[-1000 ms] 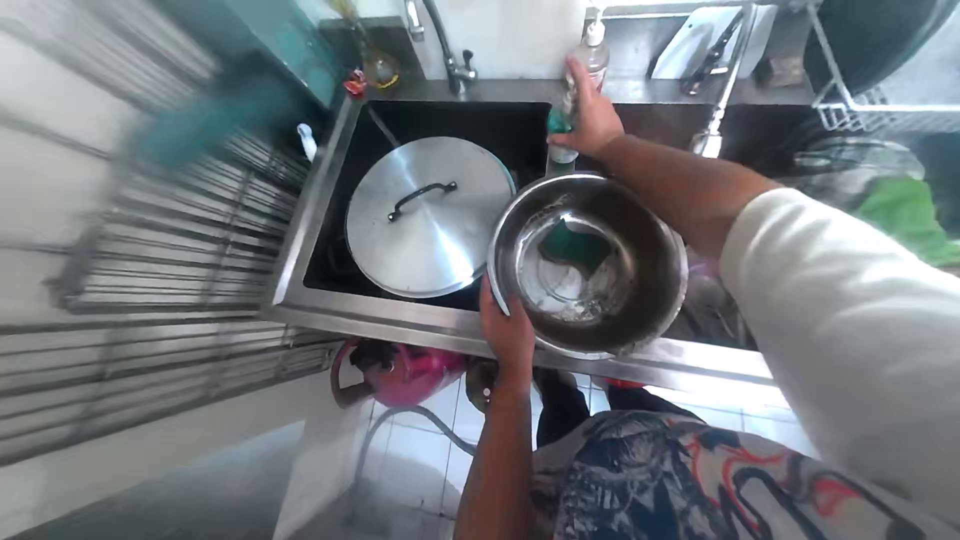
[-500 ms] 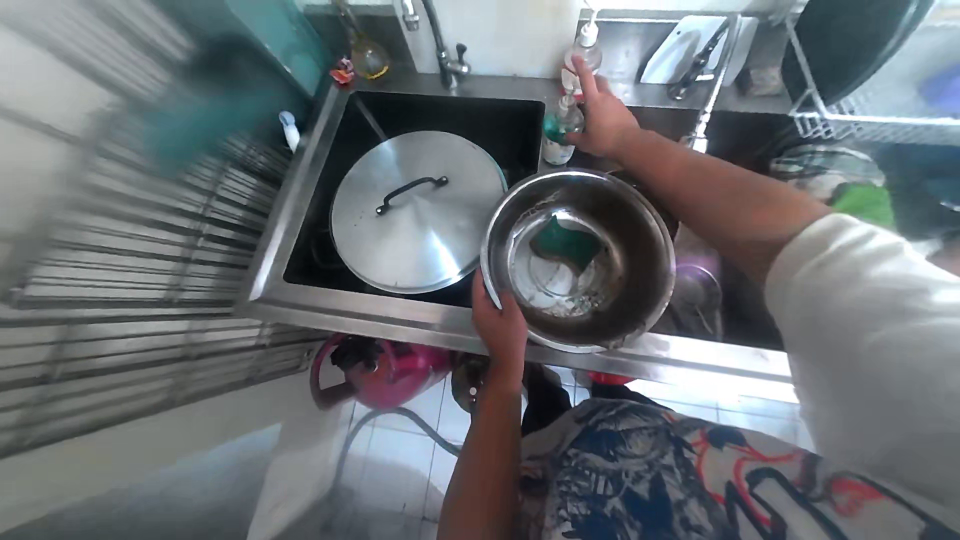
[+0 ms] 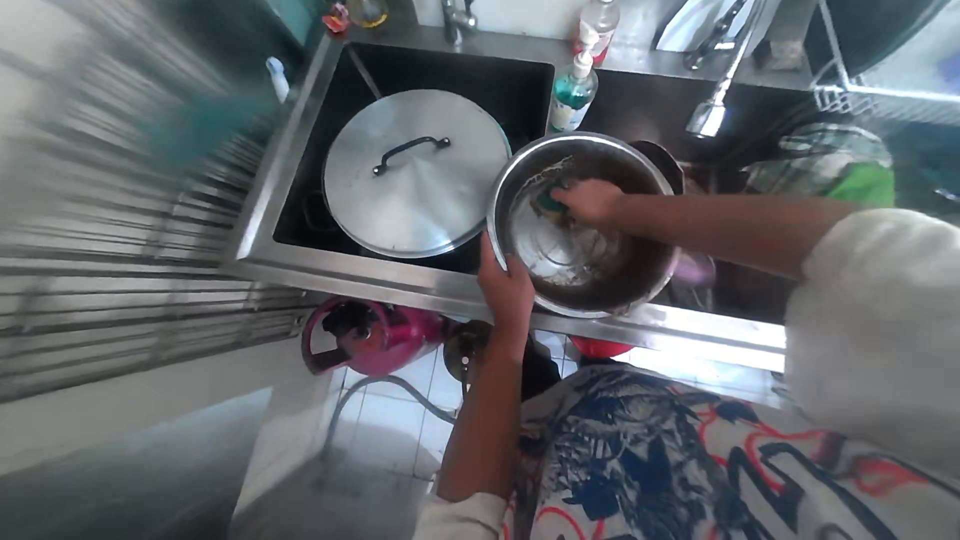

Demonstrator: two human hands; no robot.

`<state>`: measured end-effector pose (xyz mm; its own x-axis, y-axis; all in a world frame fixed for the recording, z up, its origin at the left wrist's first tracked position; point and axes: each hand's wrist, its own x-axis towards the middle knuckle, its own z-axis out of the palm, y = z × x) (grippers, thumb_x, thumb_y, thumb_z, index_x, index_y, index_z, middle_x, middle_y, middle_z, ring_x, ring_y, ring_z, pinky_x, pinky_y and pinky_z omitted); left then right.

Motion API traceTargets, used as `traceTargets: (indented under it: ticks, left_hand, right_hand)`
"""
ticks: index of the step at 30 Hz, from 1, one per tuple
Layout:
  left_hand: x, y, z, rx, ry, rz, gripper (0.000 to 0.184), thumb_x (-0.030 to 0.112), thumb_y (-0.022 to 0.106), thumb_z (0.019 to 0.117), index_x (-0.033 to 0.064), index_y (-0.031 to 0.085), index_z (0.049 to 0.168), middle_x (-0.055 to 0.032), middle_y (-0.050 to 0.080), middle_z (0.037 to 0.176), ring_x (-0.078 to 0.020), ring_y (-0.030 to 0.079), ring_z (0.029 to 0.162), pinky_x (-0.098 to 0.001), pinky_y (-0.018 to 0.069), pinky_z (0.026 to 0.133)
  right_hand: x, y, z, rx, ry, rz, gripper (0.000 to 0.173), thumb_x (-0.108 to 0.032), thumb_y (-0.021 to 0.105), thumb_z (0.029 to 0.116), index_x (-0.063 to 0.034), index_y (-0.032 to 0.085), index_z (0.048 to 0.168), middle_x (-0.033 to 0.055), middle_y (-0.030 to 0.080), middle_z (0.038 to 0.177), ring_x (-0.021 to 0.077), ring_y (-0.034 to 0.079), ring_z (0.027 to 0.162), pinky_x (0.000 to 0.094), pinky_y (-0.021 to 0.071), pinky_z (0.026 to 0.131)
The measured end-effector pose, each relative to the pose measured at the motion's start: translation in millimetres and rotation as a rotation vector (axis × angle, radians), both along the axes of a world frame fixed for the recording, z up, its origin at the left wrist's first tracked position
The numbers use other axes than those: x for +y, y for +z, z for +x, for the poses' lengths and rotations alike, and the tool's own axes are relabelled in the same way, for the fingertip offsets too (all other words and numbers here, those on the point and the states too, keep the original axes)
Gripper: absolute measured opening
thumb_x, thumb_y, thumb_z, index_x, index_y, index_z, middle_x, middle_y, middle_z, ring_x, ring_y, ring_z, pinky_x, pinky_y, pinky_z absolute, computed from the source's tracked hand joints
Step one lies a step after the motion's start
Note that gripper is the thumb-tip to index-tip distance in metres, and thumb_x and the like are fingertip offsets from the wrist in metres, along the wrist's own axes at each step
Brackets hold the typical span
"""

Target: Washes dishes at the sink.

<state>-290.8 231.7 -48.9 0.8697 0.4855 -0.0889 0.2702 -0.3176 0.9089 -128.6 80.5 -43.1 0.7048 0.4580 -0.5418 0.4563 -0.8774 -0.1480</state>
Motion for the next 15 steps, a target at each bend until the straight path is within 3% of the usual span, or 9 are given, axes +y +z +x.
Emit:
traceTargets:
  ticks: [2, 5, 9, 12, 15]
  left_hand:
    - [-4.6, -0.5, -2.4, -0.005, -0.004, 0.028, 0.058, -0.002, 0.051, 0.0985, 0.0032, 0.04, 0.156, -0.0187, 0.064, 0.137, -0.0266, 0.065, 0.122, -0.0454, 0.0523, 0.103]
    - [-5.6, -3.4, -2.2, -0.034, 0.02, 0.063, 0.056, -0.001, 0.052, 0.099, 0.0028, 0.043, 0.154, -0.0198, 0.065, 0.135, -0.0287, 0.067, 0.118, -0.0486, 0.0538, 0.1]
    - [-0.8, -7.6, -0.6, -0.076, 0.055, 0.007, 0.055, -0.002, 0.052, 0.0989, -0.0007, 0.043, 0.153, -0.021, 0.063, 0.137, -0.0262, 0.066, 0.121, -0.0441, 0.0531, 0.103]
    - [-2.6, -6.2, -1.8, -0.091, 0.028, -0.006, 0.059, -0.004, 0.051, 0.0975, -0.001, 0.038, 0.156, -0.0214, 0.06, 0.141, -0.0257, 0.064, 0.124, -0.0426, 0.0518, 0.105]
    - [-6.2, -3.4, -3.3, -0.093, 0.014, 0.002, 0.062, -0.004, 0.05, 0.0967, 0.0006, 0.037, 0.157, -0.0201, 0.059, 0.144, -0.0249, 0.063, 0.127, -0.0422, 0.0511, 0.106]
  right_hand:
    - [15.2, -4.8, 4.3, -0.042, -0.001, 0.038, 0.057, -0.006, 0.069, 0.0939, -0.0166, 0.052, 0.148, 0.0327, 0.057, 0.134, 0.0533, 0.061, 0.117, 0.0679, 0.0523, 0.092]
    - [34.1, -8.0, -23.6, 0.017, 0.209, 0.164, 0.042, -0.007, 0.066, 0.0959, -0.0144, 0.062, 0.137, 0.027, 0.061, 0.131, 0.0482, 0.063, 0.115, 0.0656, 0.0522, 0.093]
    - [-14.8, -14.5, -56.8, 0.145, 0.6, 0.2, 0.024, -0.012, 0.076, 0.0918, -0.0145, 0.075, 0.115, 0.0192, 0.067, 0.118, 0.0423, 0.068, 0.103, 0.0643, 0.0545, 0.088]
    - [-52.1, -8.3, -18.8, 0.061, 0.509, -0.047, 0.029, -0.008, 0.076, 0.0884, -0.0094, 0.072, 0.117, 0.0237, 0.067, 0.116, 0.0469, 0.065, 0.105, 0.067, 0.0521, 0.087]
    - [-27.1, -8.7, 21.0, -0.059, 0.252, -0.035, 0.035, -0.013, 0.075, 0.089, -0.0093, 0.069, 0.124, 0.0293, 0.064, 0.123, 0.0517, 0.063, 0.112, 0.0699, 0.0503, 0.09]
